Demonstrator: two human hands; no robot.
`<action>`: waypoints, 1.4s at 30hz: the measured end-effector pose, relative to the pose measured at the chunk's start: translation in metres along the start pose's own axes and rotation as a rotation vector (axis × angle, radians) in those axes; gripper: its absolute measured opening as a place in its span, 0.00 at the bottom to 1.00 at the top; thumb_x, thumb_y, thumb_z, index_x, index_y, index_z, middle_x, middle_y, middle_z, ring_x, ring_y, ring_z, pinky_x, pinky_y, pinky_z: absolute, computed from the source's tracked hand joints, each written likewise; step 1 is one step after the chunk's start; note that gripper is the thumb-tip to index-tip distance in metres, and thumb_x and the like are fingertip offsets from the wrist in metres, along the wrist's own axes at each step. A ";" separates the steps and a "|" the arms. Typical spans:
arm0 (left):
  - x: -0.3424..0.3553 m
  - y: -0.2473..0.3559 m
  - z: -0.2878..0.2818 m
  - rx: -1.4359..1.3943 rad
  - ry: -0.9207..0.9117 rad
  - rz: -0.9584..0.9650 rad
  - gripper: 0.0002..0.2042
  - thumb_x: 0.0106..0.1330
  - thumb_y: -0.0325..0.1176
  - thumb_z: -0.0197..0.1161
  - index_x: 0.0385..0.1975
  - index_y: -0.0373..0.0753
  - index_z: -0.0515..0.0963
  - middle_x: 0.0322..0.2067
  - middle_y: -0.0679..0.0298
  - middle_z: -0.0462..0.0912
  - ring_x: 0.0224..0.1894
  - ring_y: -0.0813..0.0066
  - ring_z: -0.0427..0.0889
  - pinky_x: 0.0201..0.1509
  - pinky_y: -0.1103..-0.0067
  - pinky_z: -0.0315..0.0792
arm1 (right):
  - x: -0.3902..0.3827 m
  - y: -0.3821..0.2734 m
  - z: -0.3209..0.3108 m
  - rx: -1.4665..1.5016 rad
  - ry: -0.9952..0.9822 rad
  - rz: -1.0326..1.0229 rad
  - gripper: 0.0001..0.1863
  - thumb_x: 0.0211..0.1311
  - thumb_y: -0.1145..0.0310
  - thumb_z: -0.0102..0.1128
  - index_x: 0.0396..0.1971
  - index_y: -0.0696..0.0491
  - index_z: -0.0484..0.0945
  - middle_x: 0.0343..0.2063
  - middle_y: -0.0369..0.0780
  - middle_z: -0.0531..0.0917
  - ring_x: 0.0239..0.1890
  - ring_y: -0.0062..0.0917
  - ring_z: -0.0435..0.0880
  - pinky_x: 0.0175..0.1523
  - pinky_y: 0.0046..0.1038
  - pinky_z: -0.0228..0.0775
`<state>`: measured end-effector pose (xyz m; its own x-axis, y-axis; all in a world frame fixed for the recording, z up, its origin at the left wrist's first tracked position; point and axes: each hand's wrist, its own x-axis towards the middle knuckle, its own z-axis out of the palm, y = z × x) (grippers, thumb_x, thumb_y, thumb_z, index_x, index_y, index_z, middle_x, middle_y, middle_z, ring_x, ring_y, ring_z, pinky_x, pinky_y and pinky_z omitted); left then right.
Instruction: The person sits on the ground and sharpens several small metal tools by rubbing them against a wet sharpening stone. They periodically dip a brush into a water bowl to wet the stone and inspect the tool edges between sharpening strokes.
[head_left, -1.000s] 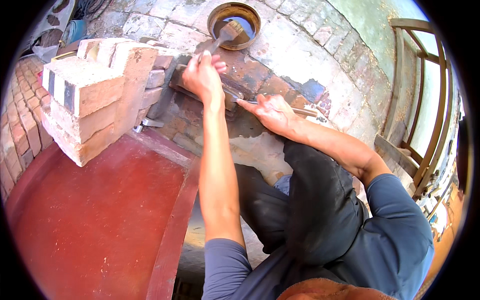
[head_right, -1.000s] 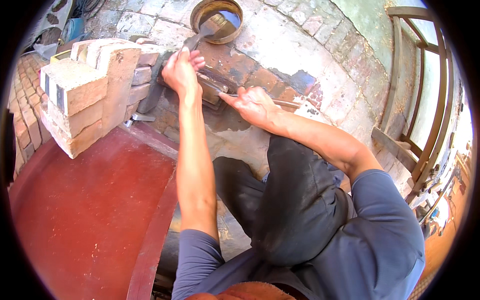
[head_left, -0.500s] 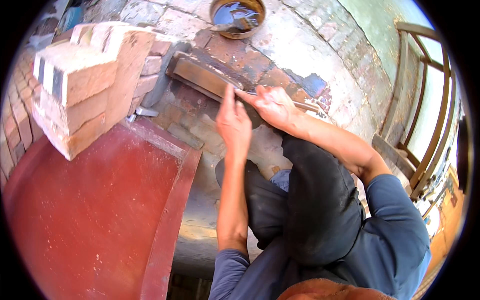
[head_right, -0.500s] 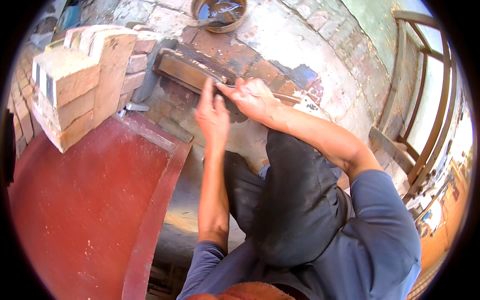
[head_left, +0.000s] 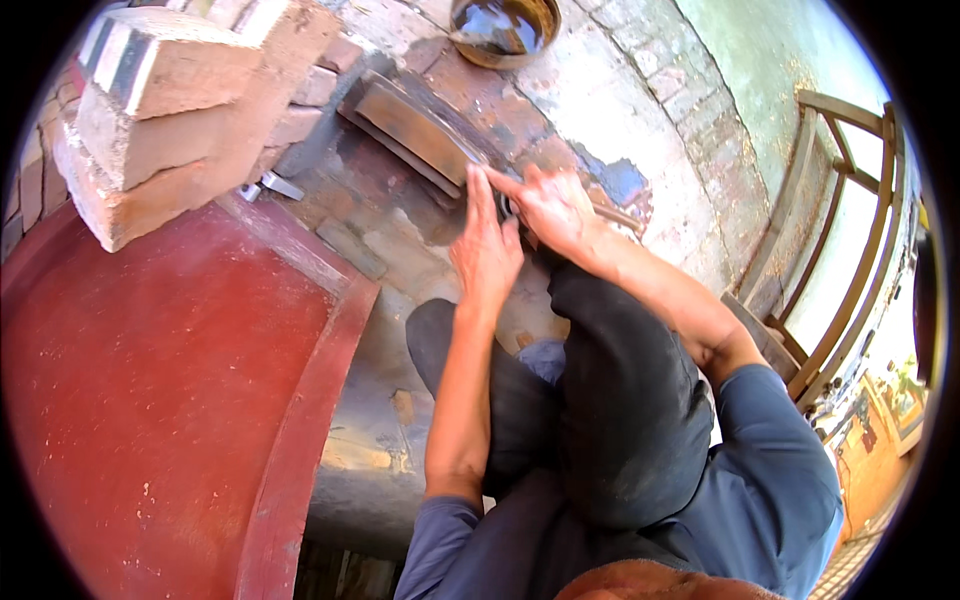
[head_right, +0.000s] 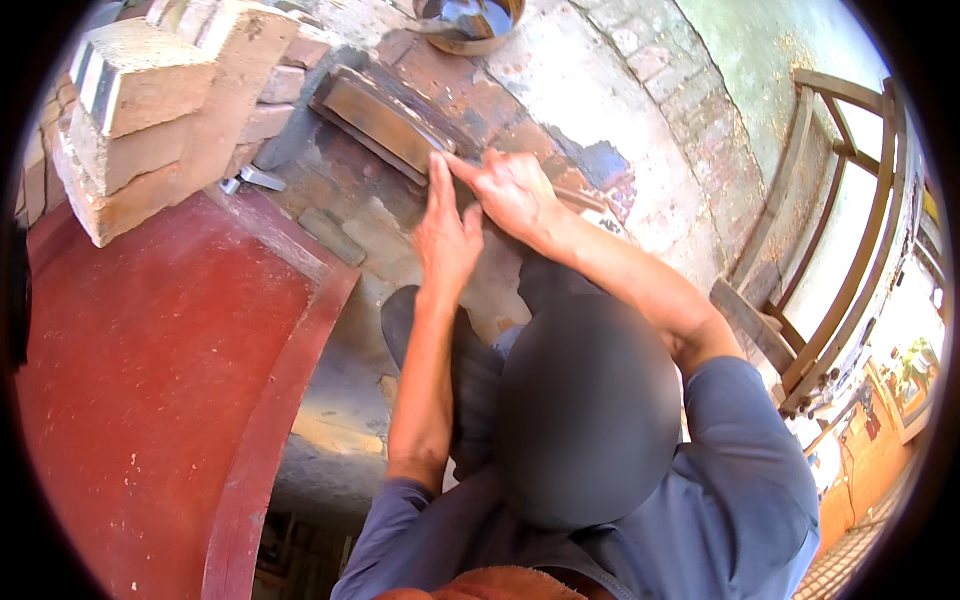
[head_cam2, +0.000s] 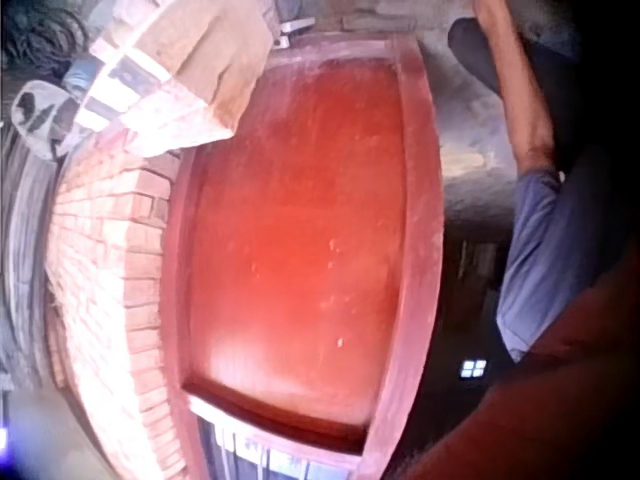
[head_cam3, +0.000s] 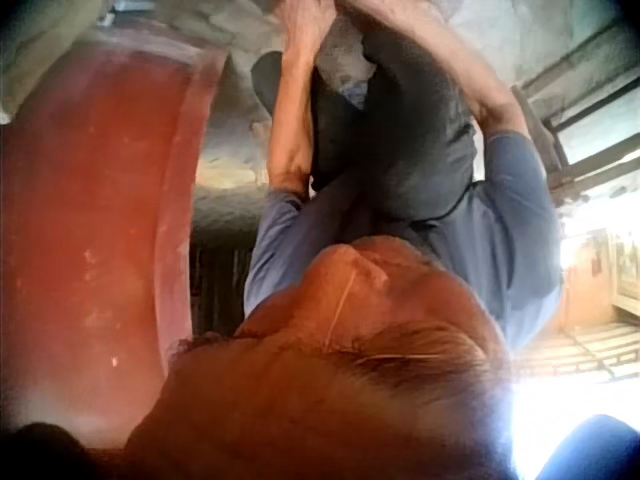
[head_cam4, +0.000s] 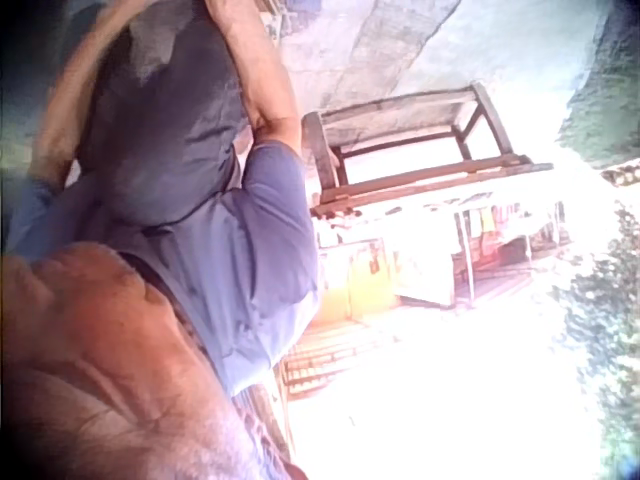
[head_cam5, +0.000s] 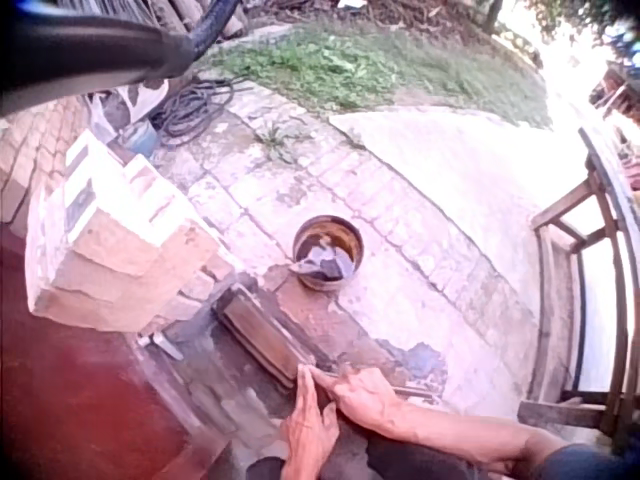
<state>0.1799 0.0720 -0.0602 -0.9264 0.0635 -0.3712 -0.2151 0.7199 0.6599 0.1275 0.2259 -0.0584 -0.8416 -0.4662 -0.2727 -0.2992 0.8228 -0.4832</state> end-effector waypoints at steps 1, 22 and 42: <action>0.004 -0.003 -0.003 -0.007 0.001 0.003 0.45 0.69 0.34 0.66 0.84 0.38 0.48 0.80 0.48 0.62 0.67 0.41 0.79 0.63 0.57 0.79 | 0.003 -0.002 0.000 0.015 -0.002 0.014 0.32 0.65 0.71 0.60 0.72 0.43 0.77 0.32 0.54 0.85 0.32 0.47 0.90 0.34 0.44 0.83; -0.008 -0.005 0.005 0.042 0.049 0.072 0.43 0.69 0.33 0.65 0.83 0.41 0.52 0.80 0.54 0.63 0.63 0.44 0.82 0.57 0.59 0.82 | -0.007 0.001 0.006 -0.013 0.023 0.000 0.31 0.60 0.70 0.66 0.66 0.48 0.81 0.31 0.51 0.85 0.31 0.47 0.89 0.34 0.44 0.82; -0.013 0.002 0.016 0.052 0.070 0.057 0.47 0.65 0.37 0.70 0.82 0.35 0.51 0.80 0.45 0.60 0.58 0.40 0.85 0.55 0.57 0.83 | -0.008 -0.005 0.000 -0.146 -0.036 -0.003 0.31 0.65 0.69 0.60 0.70 0.47 0.78 0.29 0.52 0.85 0.30 0.44 0.90 0.32 0.42 0.81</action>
<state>0.1967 0.0838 -0.0642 -0.9562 0.0581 -0.2868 -0.1472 0.7517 0.6429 0.1354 0.2254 -0.0541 -0.8246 -0.4780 -0.3027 -0.3662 0.8587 -0.3585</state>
